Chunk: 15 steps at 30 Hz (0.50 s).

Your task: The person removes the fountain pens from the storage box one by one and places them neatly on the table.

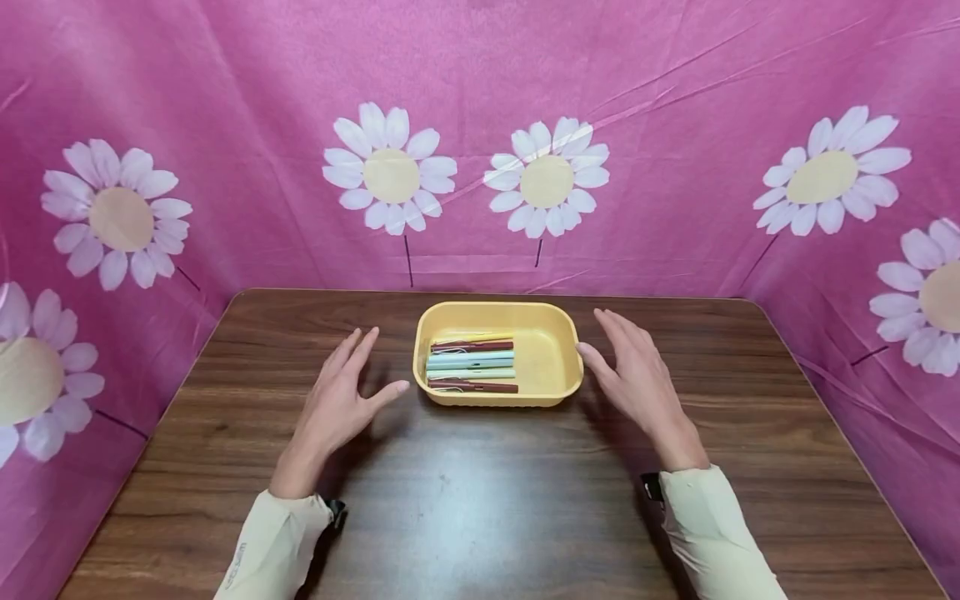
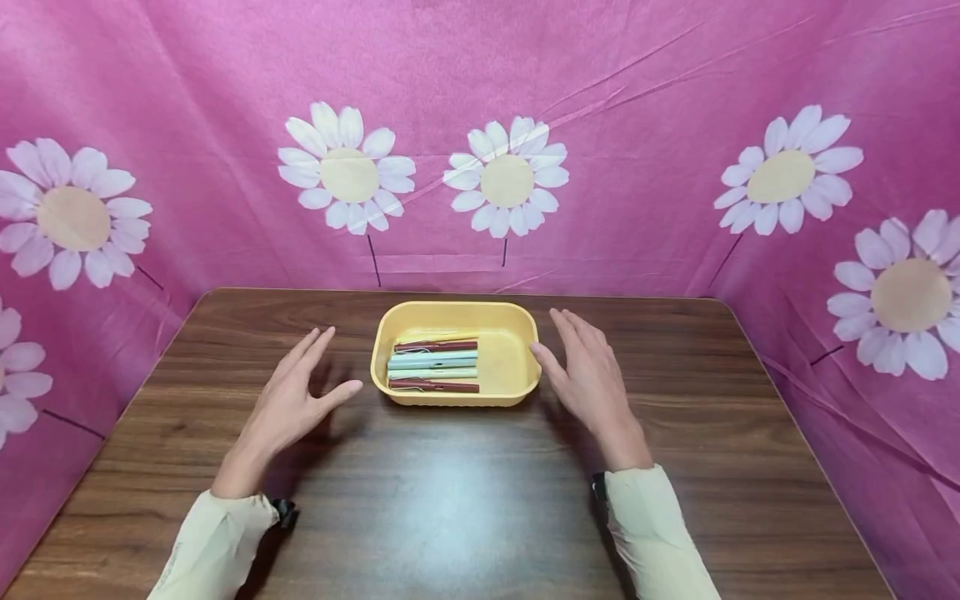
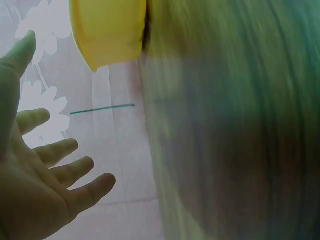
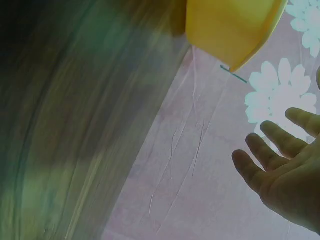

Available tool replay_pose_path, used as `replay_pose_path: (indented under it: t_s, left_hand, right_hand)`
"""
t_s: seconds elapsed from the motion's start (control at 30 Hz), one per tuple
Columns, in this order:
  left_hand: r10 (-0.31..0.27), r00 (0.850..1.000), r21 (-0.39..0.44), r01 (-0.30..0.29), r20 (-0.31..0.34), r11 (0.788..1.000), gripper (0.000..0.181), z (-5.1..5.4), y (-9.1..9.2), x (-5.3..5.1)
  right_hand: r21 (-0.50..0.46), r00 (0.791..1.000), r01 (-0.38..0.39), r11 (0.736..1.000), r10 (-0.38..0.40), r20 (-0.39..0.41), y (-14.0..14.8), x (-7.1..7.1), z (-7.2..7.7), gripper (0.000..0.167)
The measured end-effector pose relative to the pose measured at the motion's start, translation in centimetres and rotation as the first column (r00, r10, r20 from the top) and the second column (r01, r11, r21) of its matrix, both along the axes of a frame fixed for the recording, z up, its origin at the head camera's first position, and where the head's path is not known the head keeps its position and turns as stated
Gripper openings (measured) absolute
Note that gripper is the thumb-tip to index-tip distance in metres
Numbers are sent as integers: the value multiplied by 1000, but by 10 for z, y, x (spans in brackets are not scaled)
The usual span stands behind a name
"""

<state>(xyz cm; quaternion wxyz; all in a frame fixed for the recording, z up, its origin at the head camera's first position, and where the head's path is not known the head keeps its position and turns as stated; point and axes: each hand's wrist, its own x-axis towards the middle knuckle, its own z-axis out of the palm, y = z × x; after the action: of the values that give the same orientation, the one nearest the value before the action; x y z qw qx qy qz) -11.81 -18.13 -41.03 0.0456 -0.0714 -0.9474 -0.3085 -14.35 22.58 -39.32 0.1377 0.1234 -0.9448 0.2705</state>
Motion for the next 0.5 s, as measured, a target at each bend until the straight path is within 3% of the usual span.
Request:
replay_pose_path:
  t_s: [0.23, 0.5]
  left_hand:
    - [-6, 999, 176, -1, 42, 984, 92, -3, 9, -6]
    - [-54, 993, 407, 6, 105, 913, 81, -7, 20, -16]
  right_hand:
    - [-140, 999, -22, 990, 26, 25, -15, -8, 3, 49]
    - [-277, 991, -52, 959, 83, 102, -30, -20, 0, 39]
